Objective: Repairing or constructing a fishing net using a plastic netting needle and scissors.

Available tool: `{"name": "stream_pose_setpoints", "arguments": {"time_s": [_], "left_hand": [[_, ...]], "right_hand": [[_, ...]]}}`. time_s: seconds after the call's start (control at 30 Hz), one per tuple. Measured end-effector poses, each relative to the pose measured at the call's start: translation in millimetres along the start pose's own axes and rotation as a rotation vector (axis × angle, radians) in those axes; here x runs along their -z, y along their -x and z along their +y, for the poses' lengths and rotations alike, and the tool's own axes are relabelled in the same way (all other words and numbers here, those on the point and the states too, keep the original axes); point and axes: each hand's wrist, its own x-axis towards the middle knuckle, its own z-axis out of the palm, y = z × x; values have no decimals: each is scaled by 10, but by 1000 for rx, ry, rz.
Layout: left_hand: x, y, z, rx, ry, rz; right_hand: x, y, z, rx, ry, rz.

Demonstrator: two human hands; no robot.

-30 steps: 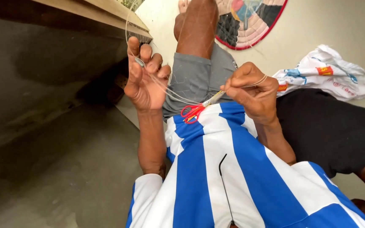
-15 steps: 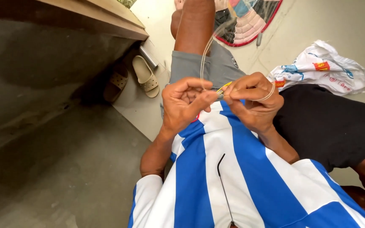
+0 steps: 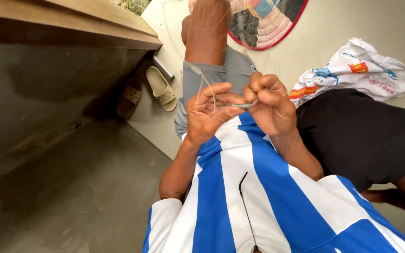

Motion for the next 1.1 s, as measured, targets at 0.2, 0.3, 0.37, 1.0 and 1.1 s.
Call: {"name": "stream_pose_setpoints", "arguments": {"time_s": [0.2,0.3,0.37,1.0,1.1], "left_hand": [[79,-173,240,17,-283,62],[33,-223,401,0,-400,51],[-32,-239,461,-18,-420,41],[-162,-262,383,-9,-409,-18],[-104,-287,357,8,-394,-21]], "right_hand": [[-254,-94,12,83,201,128],[-463,-149,-69,120,284,3],[-491,-161,-65,168,333,-48],[-155,-188,-126,66,155,12],[-171,-129,-156,106,207,108]]}}
